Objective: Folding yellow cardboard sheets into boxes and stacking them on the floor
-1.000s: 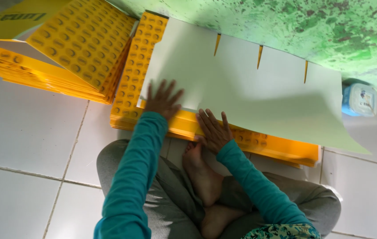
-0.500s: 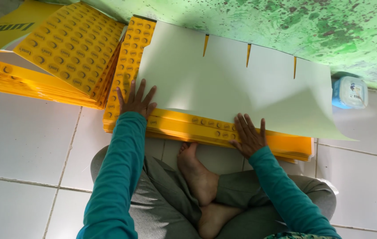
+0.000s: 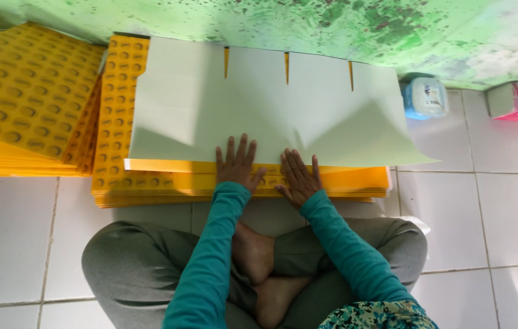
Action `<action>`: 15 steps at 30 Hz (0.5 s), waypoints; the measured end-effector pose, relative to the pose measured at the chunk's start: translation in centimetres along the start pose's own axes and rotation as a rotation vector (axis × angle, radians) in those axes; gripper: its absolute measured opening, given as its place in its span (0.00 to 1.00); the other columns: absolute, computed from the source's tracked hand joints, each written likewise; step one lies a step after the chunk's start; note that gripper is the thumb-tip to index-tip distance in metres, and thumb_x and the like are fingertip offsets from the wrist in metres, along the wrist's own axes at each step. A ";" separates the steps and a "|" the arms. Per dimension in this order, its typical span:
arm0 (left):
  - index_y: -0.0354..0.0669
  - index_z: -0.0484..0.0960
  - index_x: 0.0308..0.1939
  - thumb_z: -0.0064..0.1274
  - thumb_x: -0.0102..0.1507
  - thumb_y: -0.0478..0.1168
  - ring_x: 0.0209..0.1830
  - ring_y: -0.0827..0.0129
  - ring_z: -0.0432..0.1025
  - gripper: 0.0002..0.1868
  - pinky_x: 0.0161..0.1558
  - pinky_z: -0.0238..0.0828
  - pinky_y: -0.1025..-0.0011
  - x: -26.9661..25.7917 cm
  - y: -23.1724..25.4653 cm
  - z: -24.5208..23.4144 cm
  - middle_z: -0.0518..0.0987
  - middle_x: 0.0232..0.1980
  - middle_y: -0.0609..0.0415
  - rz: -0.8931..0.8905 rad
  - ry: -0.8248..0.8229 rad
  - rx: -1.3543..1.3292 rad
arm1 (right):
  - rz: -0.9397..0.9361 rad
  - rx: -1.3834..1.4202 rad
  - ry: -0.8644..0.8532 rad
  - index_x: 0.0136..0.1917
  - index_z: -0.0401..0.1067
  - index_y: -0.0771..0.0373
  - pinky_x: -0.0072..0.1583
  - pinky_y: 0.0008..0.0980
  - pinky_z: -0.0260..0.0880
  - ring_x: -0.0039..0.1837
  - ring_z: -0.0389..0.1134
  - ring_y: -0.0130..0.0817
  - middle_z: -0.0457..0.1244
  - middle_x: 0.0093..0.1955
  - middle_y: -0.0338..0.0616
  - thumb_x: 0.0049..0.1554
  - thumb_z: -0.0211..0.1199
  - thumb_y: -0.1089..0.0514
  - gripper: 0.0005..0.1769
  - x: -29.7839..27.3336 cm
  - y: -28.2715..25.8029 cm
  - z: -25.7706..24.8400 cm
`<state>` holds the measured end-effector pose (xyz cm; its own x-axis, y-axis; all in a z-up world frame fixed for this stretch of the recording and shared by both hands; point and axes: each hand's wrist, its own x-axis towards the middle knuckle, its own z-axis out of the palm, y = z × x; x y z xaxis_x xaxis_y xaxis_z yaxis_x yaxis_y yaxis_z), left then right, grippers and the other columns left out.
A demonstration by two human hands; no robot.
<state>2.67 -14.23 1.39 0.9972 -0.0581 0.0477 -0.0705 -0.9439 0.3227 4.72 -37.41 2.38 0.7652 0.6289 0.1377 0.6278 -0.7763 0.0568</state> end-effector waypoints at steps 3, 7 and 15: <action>0.66 0.35 0.82 0.24 0.68 0.73 0.85 0.52 0.28 0.43 0.77 0.12 0.39 0.3 0.2 -0.8 0.33 0.86 0.58 -0.034 -0.111 -0.007 | 0.026 -0.011 -0.054 0.85 0.37 0.52 0.80 0.64 0.18 0.86 0.33 0.37 0.37 0.87 0.41 0.64 0.26 0.26 0.46 -1.4 2.5 0.5; 0.68 0.33 0.82 0.20 0.68 0.75 0.84 0.54 0.24 0.43 0.76 0.08 0.41 0.6 0.3 -1.2 0.31 0.86 0.61 -0.063 -0.198 0.020 | 0.107 -0.087 0.009 0.85 0.40 0.51 0.79 0.65 0.24 0.86 0.34 0.37 0.37 0.87 0.40 0.65 0.27 0.27 0.44 -3.6 6.5 2.0; 0.68 0.31 0.82 0.19 0.67 0.76 0.84 0.55 0.22 0.44 0.76 0.07 0.43 0.6 0.8 -2.9 0.30 0.86 0.62 -0.094 -0.308 0.023 | 0.451 0.033 -0.145 0.86 0.32 0.41 0.79 0.67 0.16 0.86 0.28 0.35 0.29 0.88 0.32 0.68 0.27 0.38 0.35 -7.3 14.0 0.6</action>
<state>3.15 -14.08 4.41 0.9605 -0.0631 -0.2709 0.0192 -0.9566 0.2908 8.08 -52.85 1.55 0.9730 0.2309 0.0016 0.2309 -0.9729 -0.0088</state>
